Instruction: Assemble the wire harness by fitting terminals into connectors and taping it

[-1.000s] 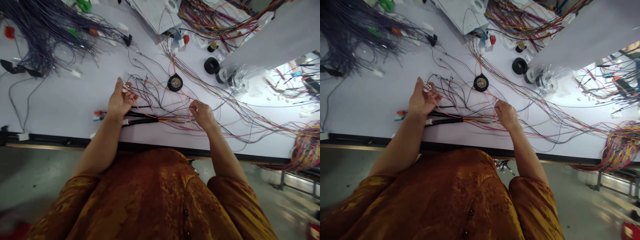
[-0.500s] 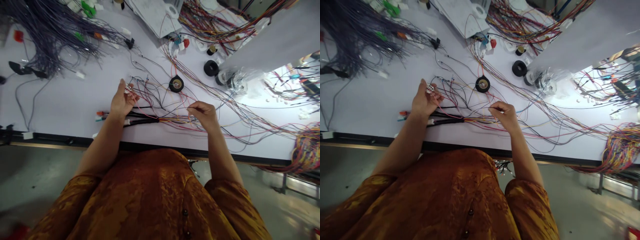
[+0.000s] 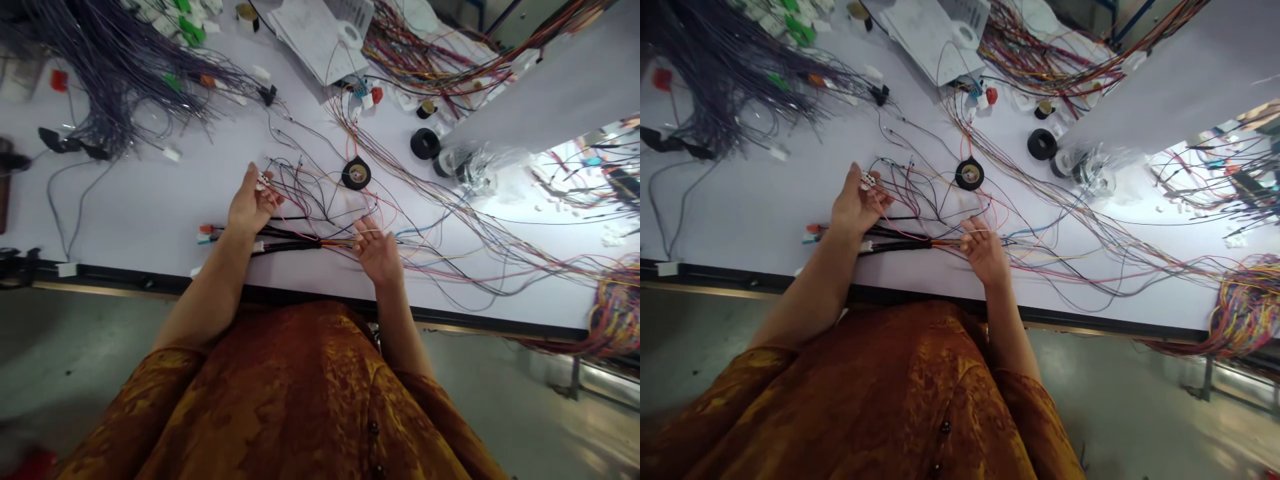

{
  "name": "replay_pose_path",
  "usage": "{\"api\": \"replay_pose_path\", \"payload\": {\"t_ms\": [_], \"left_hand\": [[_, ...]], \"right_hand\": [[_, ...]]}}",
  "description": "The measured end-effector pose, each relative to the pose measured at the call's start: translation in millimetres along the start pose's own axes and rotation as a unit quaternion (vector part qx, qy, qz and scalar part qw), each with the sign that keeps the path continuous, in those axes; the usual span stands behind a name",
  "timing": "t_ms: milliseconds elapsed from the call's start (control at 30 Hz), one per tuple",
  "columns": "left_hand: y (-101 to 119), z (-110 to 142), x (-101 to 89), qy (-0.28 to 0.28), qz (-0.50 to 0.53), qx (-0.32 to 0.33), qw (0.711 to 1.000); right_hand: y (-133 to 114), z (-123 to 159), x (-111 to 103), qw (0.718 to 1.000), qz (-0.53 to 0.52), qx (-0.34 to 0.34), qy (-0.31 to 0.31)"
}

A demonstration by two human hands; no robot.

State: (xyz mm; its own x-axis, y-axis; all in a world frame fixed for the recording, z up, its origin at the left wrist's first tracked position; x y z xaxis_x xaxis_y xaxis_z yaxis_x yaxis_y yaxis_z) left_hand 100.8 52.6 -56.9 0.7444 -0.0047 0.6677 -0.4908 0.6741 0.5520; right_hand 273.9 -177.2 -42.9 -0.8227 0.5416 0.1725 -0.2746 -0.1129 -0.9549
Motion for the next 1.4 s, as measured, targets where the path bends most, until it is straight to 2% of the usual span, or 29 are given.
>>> {"api": "replay_pose_path", "payload": {"t_ms": [167,267,367,500,567,633,767,933,1133,1400], "left_hand": [[1,2,1.2,-0.002,0.006,-0.001,1.000],[0,2,2.4,0.001,0.006,-0.004,1.000],[0,3,3.1,0.003,-0.009,0.014,1.000],[-1,4,3.6,-0.013,-0.022,0.035,0.999],[-1,5,3.9,-0.033,-0.024,0.046,0.998],[-1,5,3.6,-0.046,-0.029,0.055,0.997],[0,5,2.6,-0.062,-0.039,0.056,0.996],[1,5,2.2,-0.078,-0.040,0.050,0.995],[5,10,3.7,-0.072,-0.056,0.055,0.994],[11,18,9.0,-0.059,-0.084,0.065,0.993]], "right_hand": [[-11,-12,7,0.995,0.088,-0.028,0.045],[-23,-28,18,0.990,0.123,-0.059,0.039],[-38,-45,41,0.992,0.109,-0.070,0.008],[-64,-61,86,0.984,0.123,-0.122,-0.032],[-75,-65,109,0.968,0.182,-0.165,-0.053],[-80,-69,129,0.939,0.258,-0.212,-0.075],[-70,-81,153,0.890,0.361,-0.259,-0.101],[-49,-95,156,0.868,0.405,-0.264,-0.114],[-44,-89,154,0.845,0.449,-0.275,-0.095],[-41,-86,154,0.846,0.442,-0.282,-0.095]]}}
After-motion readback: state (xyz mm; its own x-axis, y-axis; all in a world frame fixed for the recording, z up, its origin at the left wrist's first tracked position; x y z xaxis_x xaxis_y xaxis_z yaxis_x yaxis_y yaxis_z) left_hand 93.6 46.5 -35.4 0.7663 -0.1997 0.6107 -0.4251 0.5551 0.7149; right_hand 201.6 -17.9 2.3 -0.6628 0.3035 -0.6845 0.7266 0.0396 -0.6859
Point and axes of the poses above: each hand's wrist, its own z-axis away from the middle knuckle, its own x-axis out of the palm, y = z × x, the point moved 3 cm from there along -z, towards the middle knuckle, and after that the axes turned 4 degrees about z, right-handed, at the moved point
